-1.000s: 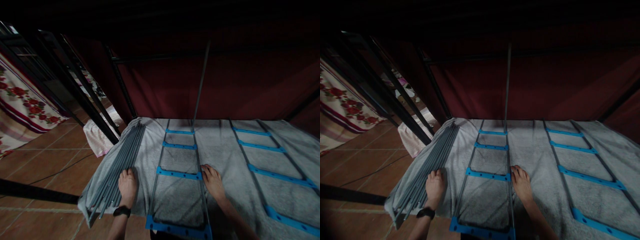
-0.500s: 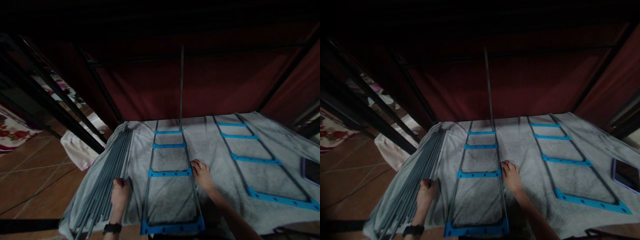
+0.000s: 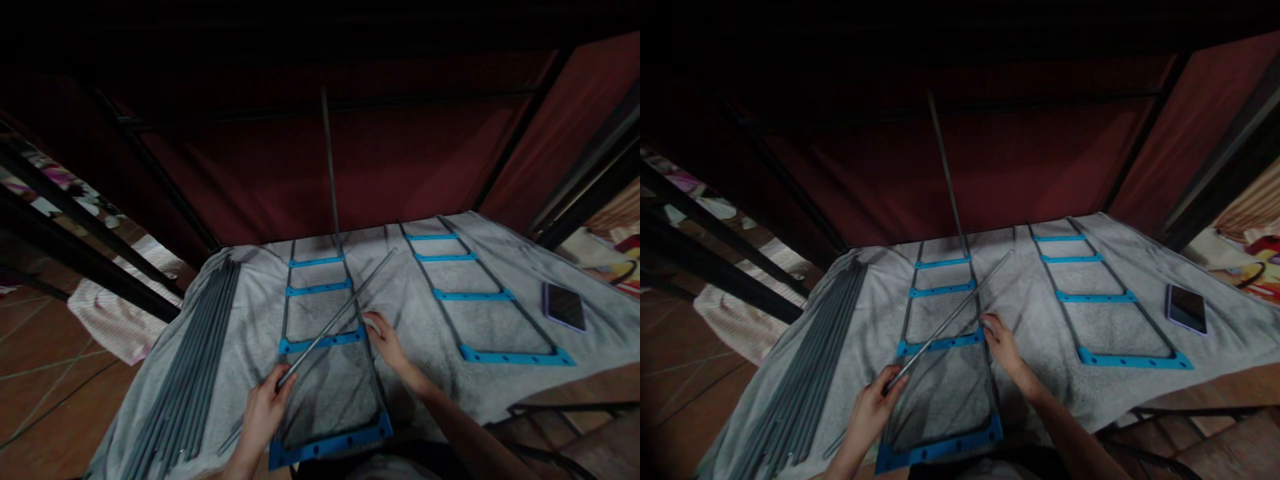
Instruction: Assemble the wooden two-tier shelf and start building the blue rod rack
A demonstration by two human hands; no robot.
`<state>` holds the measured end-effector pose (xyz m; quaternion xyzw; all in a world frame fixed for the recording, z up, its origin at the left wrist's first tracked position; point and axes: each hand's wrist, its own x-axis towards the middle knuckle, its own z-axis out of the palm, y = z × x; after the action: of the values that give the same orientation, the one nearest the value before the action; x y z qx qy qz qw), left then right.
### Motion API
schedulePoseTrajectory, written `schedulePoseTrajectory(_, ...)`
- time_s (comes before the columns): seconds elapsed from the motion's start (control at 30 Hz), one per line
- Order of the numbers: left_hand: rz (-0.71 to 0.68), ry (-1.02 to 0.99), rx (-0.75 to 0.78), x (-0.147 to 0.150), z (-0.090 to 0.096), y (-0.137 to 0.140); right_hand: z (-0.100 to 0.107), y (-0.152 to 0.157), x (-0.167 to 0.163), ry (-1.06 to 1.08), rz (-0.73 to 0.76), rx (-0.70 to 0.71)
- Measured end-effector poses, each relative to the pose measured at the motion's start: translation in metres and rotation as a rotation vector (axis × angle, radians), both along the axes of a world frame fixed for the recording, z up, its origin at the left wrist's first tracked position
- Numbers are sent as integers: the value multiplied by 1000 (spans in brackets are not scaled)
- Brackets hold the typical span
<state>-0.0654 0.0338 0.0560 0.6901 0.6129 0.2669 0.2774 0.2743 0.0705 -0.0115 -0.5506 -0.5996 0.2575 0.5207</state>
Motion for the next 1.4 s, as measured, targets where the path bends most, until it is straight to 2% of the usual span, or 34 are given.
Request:
schedulePoseTrajectory(0.13,-169,101,11,41,-3,2,25,-27,-42,527,187,-200)
schedulePoseTrajectory(0.23,-309,150,19,76,3,3,44,-40,-75,889,301,-314)
schedulePoseTrajectory(0.3,-375,183,62,94,10,2,57,-38,-84,1105,250,-330)
schedulePoseTrajectory(0.4,-386,191,189,101,18,1,80,-18,-70,1269,132,-252)
schedulePoseTrajectory(0.47,-275,137,264,91,17,5,100,2,-46,1251,80,-155)
schedulePoseTrajectory(0.53,-92,40,289,71,9,12,121,23,-18,1193,37,-63)
schedulePoseTrajectory(0.67,232,-72,165,26,-23,30,162,62,21,1074,-72,105)
schedulePoseTrajectory(0.8,309,-27,51,4,-54,36,184,101,28,979,-157,225)
schedulePoseTrajectory(0.9,304,46,47,4,-67,35,185,131,20,929,-191,223)
schedulePoseTrajectory(1.07,275,231,66,6,-75,38,177,170,3,868,-185,181)
schedulePoseTrajectory(1.4,259,293,86,7,-77,37,164,198,-20,710,-147,138)
